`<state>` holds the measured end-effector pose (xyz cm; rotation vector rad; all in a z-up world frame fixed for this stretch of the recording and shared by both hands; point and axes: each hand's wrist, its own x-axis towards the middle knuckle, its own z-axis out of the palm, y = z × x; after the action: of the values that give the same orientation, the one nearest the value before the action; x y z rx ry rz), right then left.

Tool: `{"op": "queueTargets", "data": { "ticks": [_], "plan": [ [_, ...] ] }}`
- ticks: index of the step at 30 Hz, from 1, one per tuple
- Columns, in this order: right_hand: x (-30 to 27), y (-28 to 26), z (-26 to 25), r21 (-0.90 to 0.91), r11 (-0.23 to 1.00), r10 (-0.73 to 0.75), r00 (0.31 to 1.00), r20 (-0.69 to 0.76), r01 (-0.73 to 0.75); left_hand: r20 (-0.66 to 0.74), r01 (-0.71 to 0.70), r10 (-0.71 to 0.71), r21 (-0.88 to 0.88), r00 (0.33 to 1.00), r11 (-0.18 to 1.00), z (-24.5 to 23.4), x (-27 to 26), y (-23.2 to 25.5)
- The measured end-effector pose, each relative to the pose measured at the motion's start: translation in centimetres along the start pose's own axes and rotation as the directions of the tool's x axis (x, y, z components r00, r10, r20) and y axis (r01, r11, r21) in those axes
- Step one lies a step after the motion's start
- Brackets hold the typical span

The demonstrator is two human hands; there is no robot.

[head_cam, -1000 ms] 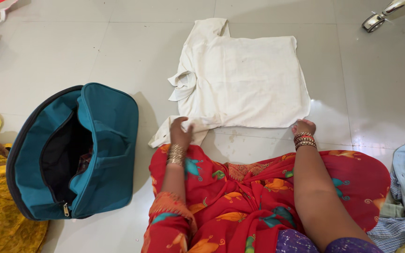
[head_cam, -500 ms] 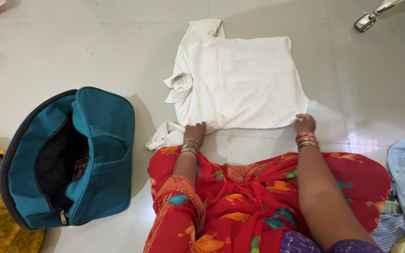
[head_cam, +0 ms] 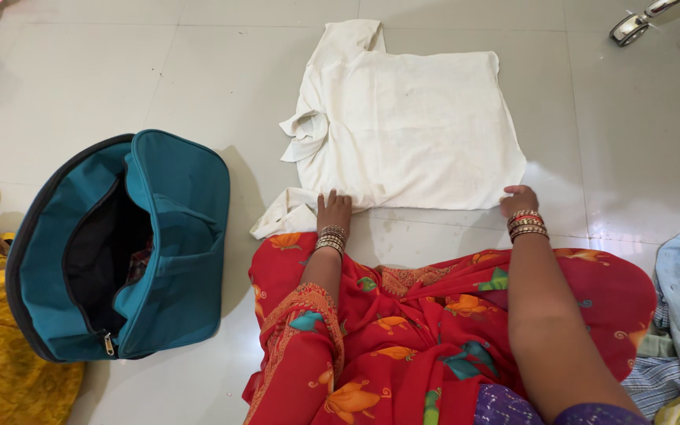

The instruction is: The person sits on the floor and folds a white long-sleeved shirt. They button the shirt, fold the sleeves inward, fold the sides toward the center, and then fold the bottom up to create a compact bundle.

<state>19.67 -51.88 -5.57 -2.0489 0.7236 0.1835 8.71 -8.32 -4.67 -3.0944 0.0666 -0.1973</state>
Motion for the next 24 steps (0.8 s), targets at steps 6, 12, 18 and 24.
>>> {"op": "queueTargets", "data": {
  "ticks": [6,12,18,24],
  "plan": [
    [0.2,0.8,-0.6,-0.186,0.966,-0.207,0.967,-0.147,0.178,0.434,0.106,-0.048,-0.111,0.899,0.988,-2.9,-0.5,1.0],
    [0.8,1.2,-0.7,-0.078,0.995,-0.078,0.969,-0.234,0.061,0.525,0.033,0.132,-0.292,0.841,0.956,-3.0,-5.6,3.8],
    [0.1,1.3,0.0,-0.145,0.987,0.02,0.948,-0.318,-0.07,0.684,0.024,0.165,-0.258,0.71,0.966,-2.7,-6.2,6.6],
    [0.6,1.3,-0.3,-0.189,0.977,0.053,0.967,-0.25,-0.102,0.359,0.117,0.105,-0.543,0.927,0.832,2.1,-5.0,4.3]
  ]
}}
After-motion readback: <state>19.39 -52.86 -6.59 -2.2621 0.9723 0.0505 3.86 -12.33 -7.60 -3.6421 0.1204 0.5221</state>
